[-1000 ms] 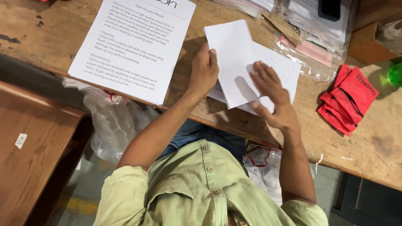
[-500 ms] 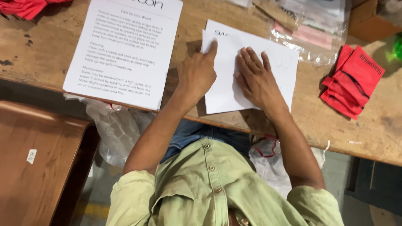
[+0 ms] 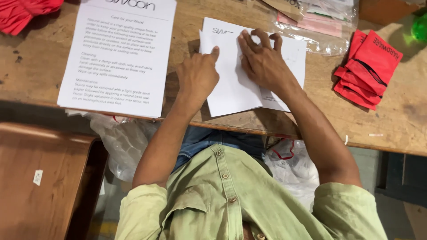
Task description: The person sits at a workbench and folds printed instruction sheets, then inserts each folded sheet into a red zippered hardware pouch and sets the filled pouches in a stack on the table. They repeat this folding and packing cycle for successive sheets and pouches.
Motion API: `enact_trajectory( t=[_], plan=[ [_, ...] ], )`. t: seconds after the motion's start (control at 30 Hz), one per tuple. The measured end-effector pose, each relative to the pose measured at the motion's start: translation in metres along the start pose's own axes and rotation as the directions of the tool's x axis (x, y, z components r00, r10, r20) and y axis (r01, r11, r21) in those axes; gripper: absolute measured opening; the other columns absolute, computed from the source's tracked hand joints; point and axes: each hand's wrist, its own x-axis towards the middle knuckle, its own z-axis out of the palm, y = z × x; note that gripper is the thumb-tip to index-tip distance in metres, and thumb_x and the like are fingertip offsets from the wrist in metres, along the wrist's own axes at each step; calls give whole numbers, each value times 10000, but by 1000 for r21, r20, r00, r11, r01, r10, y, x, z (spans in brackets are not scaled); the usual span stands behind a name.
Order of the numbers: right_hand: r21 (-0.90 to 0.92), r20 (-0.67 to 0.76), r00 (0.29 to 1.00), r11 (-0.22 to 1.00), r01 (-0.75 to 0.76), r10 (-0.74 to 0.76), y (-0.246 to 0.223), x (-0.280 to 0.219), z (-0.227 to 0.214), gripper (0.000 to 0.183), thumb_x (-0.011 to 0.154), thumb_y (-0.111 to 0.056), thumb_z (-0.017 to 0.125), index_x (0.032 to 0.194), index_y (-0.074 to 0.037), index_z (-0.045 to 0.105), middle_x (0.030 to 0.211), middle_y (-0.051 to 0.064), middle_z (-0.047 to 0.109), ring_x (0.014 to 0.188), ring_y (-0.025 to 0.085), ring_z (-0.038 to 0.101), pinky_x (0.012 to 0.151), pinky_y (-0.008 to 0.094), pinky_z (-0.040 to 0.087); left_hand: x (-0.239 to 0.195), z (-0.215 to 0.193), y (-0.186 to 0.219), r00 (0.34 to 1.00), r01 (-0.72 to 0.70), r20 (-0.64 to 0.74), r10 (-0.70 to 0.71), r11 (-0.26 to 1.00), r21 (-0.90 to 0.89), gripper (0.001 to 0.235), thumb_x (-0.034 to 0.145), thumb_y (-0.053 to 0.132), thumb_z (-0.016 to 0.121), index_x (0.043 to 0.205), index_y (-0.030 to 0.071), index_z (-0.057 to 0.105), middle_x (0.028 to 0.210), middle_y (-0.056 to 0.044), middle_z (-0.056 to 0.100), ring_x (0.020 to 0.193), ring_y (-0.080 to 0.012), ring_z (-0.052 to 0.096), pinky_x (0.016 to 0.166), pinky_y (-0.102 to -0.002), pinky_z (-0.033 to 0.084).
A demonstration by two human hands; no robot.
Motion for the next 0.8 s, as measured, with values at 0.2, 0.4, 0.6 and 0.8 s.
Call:
enact_trajectory(
  t=[0.2, 0.4, 0.6, 0.8],
  plan=[
    [-111, 51, 996, 991, 79, -73, -42, -55, -41, 490, 1030, -176, 546, 1443, 87, 531, 1450, 193, 618, 1394, 304, 398, 1073, 561, 330, -1, 1, -3, 1000, -11, -17, 11, 1000, -7, 478, 851, 45, 598, 1296, 170, 720, 727, -171, 712, 654, -360, 713, 536, -495, 553],
    [-213, 198, 978, 970, 114, -71, -77, -109, -72, 519, 980, -215, 572, 1392, 100, 542, 1434, 253, 612, 1292, 324, 451, 1012, 526, 354, 1, -10, 1, 1000, -3, -14, 2, 1000, -20, 446, 908, 36, 586, 1318, 158, 713, 726, -185, 706, 654, -374, 706, 534, -498, 548],
    [449, -15, 984, 880, -154, 180, -42, -125, -75, 496, 945, -202, 688, 1382, 21, 609, 1212, 82, 706, 1164, 237, 618, 992, 432, 492, 0, -5, -6, 997, -6, -78, -10, 980, -201, 498, 878, -47, 582, 1290, 195, 725, 929, -152, 757, 756, -344, 730, 604, -458, 576],
    [924, 361, 847, -31, -380, 389, 4, -76, -46, 336, 1012, -161, 675, 1285, 16, 593, 1017, 117, 732, 869, 169, 678, 735, 329, 558, 22, -48, 30, 962, -268, -53, 266, 904, -332, 720, 971, -73, 522, 1548, 358, 497, 1082, -110, 760, 925, -294, 746, 793, -436, 587]
  ],
)
